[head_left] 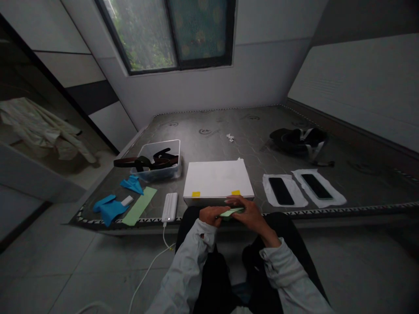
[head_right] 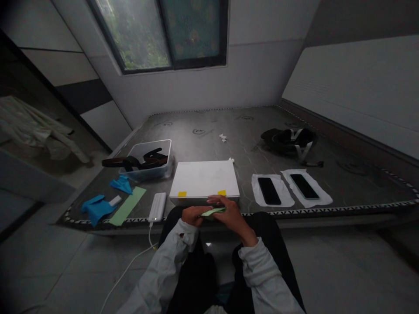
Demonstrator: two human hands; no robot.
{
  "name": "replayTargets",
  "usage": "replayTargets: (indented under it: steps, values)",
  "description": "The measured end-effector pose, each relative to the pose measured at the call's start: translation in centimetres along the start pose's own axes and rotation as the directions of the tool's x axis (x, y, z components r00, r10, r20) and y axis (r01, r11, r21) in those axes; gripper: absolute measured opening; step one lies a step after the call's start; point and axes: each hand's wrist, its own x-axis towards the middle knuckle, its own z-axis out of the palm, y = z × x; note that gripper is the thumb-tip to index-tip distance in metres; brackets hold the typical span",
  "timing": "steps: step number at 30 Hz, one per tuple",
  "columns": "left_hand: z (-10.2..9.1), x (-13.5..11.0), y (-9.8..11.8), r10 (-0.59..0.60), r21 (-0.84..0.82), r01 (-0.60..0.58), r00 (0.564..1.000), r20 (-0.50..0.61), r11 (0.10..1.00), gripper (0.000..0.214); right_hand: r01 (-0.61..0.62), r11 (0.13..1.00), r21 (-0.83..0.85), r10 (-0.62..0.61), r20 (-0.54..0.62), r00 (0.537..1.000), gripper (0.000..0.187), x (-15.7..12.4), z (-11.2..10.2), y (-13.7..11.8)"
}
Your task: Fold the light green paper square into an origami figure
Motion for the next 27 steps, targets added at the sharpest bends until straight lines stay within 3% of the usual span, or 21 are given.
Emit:
replayTargets:
  steps: [4,7,9,12,15,16,18,20,21,23,27]
  values:
    - [-0.9,0.6,0.4,0.187,0.014,-0.186,0.978,-0.089,0.982,0.036,0.139,0.955,-0.263,-0.095,0.174,0.98,0.042,0.4,-0.7,2.2]
    - [-1.0,0.8,0.7,0.209,0.047,-0.204,0.962,-0.178,0.978,0.032,0.186,0.898,-0.398,-0.116,0.192,0.974,0.045,0.5,-1.1,2.7]
    - [-0.8,0.7,0.8,0.161,0.053,-0.153,0.97,-0.183,0.987,0.03,0.203,0.868,-0.454,-0.126,0.194,0.973,0.046,0.5,-1.2,2.4]
    - [-0.4,0.6,1.1,0.064,0.006,-0.063,0.992,-0.106,0.998,0.025,0.186,0.85,-0.493,-0.084,0.221,0.972,0.043,0.4,-1.3,2.0]
    - [-0.4,0.8,1.5,-0.15,-0.133,0.135,0.983,-0.108,0.982,0.023,0.028,0.921,-0.39,0.018,0.114,0.993,0.024,0.4,-1.4,2.0]
    - [-0.6,1.0,1.7,-0.275,-0.182,0.247,0.95,-0.147,0.952,0.022,-0.059,0.952,-0.299,0.071,0.028,0.997,0.016,0.4,-1.5,2.1]
    - [-1.0,1.5,1.9,-0.537,-0.271,0.475,0.807,-0.245,0.837,0.022,-0.218,0.975,-0.044,0.21,-0.14,0.968,0.017,0.6,-1.6,2.4]
    - [-1.5,2.0,2.0,-0.704,-0.358,0.608,0.646,-0.296,0.709,0.021,-0.286,0.936,0.207,0.324,-0.179,0.929,0.031,0.8,-1.5,2.7]
    - [-1.7,2.2,2.1,-0.749,-0.401,0.634,0.591,-0.299,0.661,0.022,-0.291,0.911,0.291,0.343,-0.146,0.928,0.036,0.8,-1.3,2.8]
    - [-1.8,2.4,2.1,-0.797,-0.488,0.636,0.535,-0.279,0.598,0.023,-0.28,0.88,0.385,0.326,-0.06,0.944,0.047,0.9,-0.6,3.0]
    - [-1.6,2.5,2.3,-0.829,-0.623,0.586,0.523,-0.197,0.518,0.027,-0.32,0.842,0.434,0.38,-0.056,0.923,0.07,0.9,1.1,3.3]
